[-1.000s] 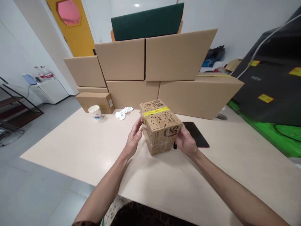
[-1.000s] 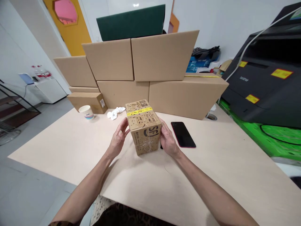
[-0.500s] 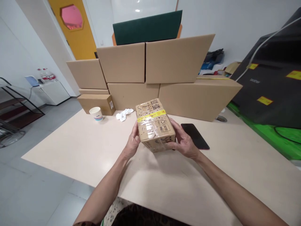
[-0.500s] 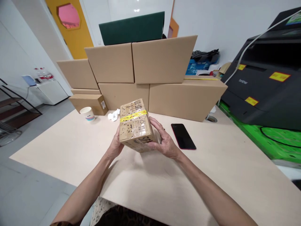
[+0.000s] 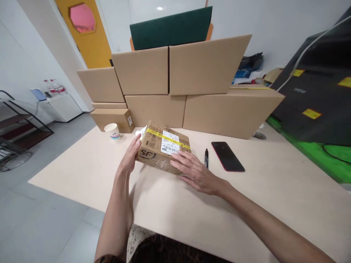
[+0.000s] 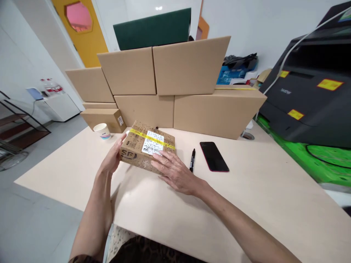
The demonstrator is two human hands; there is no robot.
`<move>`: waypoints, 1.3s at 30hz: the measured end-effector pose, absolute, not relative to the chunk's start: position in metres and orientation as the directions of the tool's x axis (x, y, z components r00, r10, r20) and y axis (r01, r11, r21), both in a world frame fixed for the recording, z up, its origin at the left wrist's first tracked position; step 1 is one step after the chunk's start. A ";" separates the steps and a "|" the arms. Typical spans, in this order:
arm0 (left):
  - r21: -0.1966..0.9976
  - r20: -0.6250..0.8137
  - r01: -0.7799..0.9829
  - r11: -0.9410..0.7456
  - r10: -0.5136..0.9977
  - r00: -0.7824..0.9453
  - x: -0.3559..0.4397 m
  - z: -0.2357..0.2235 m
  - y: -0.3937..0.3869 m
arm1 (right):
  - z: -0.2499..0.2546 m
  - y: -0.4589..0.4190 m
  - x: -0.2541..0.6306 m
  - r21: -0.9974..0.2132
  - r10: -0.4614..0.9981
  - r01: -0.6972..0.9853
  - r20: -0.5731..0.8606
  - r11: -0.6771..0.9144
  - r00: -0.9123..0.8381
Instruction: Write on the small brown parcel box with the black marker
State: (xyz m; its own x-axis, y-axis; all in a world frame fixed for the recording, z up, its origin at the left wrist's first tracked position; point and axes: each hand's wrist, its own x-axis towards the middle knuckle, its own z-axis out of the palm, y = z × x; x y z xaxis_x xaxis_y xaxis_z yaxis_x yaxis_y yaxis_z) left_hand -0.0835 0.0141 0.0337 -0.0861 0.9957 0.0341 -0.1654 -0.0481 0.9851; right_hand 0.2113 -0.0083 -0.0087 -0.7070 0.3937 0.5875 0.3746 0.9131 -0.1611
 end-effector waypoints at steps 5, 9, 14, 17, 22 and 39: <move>0.997 -0.062 -0.043 0.060 0.998 -0.031 -0.104 0.028 0.017 | -0.013 -0.010 0.207 -0.198 0.376 0.322 0.570 0.926 -0.731; 0.989 -0.118 -0.083 0.121 0.992 0.039 -0.111 0.021 0.021 | -0.015 -0.008 0.209 -0.474 0.581 0.336 0.642 0.814 -0.501; 0.955 -0.003 -0.294 0.026 0.997 0.080 -0.095 0.016 0.025 | -0.015 0.010 0.218 -0.990 0.986 0.029 0.143 0.142 0.082; 0.944 0.055 -0.329 -0.024 0.995 0.085 -0.081 0.014 0.024 | -0.007 0.016 0.221 -0.952 0.985 -0.270 -0.112 -0.145 -0.133; 0.919 0.181 -0.380 -0.105 0.968 0.172 -0.066 0.011 0.019 | 0.010 0.011 0.227 -0.945 0.971 -0.309 0.164 0.105 -0.172; 0.863 0.333 -0.405 -0.302 0.943 0.007 -0.048 0.005 0.018 | 0.004 0.016 0.230 -0.884 0.935 -0.357 0.347 0.300 -0.072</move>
